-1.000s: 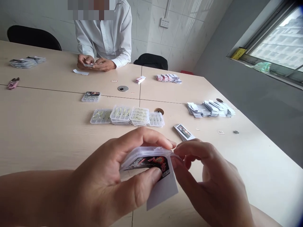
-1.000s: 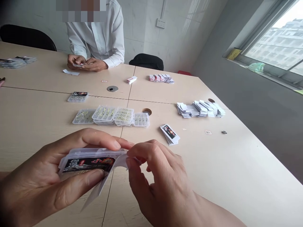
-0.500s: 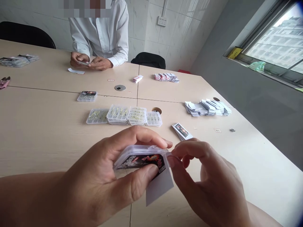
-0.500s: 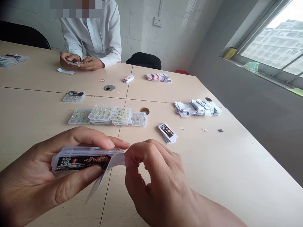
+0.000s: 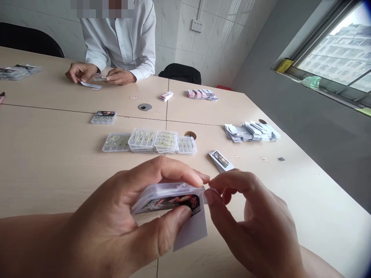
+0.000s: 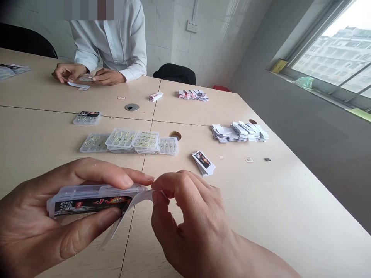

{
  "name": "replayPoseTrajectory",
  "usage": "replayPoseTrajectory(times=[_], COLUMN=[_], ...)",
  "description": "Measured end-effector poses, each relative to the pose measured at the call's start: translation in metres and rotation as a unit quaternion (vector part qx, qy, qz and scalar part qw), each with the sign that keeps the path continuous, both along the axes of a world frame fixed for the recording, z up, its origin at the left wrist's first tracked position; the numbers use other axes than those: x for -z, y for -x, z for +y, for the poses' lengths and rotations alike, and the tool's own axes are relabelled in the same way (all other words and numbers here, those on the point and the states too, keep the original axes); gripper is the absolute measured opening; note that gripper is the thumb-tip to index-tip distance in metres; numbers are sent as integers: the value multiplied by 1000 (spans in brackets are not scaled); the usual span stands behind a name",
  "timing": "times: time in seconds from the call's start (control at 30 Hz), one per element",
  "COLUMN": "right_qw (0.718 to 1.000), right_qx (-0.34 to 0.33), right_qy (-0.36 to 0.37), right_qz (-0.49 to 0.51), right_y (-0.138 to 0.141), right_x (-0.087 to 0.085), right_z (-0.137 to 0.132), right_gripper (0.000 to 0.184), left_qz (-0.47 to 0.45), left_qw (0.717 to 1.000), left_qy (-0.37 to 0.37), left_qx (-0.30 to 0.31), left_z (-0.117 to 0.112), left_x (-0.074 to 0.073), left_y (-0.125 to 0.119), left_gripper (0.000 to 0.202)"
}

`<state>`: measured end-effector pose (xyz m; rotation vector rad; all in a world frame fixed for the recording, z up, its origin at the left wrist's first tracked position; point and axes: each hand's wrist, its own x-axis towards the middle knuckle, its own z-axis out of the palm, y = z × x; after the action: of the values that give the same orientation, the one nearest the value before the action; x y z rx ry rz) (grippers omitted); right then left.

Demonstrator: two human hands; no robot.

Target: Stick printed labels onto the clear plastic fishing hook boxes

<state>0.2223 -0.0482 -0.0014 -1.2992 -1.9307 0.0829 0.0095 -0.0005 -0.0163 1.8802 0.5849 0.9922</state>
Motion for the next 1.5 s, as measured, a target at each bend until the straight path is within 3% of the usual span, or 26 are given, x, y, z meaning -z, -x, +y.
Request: replayPoseTrajectory(times=[0.37,0.8,1.5], right_qw=[1000,999,1000], right_qx=[4,9,1], right_qy=[-21,-31,-3], right_qz=[-12,-28,-24], right_y=[0,-2,-6], right_x=[0,2,7], right_z=[3,7,12], right_gripper=[19,19,18], left_qz=[26,9,17], left_qw=[1000,1000,998], left_qy=[16,-6,-54], left_qx=[-4,-3,-31], left_z=[-5,-5,-4], left_x=[-10,-6,-5], left_y=[-1,-1,1], left_gripper=[42,32,36])
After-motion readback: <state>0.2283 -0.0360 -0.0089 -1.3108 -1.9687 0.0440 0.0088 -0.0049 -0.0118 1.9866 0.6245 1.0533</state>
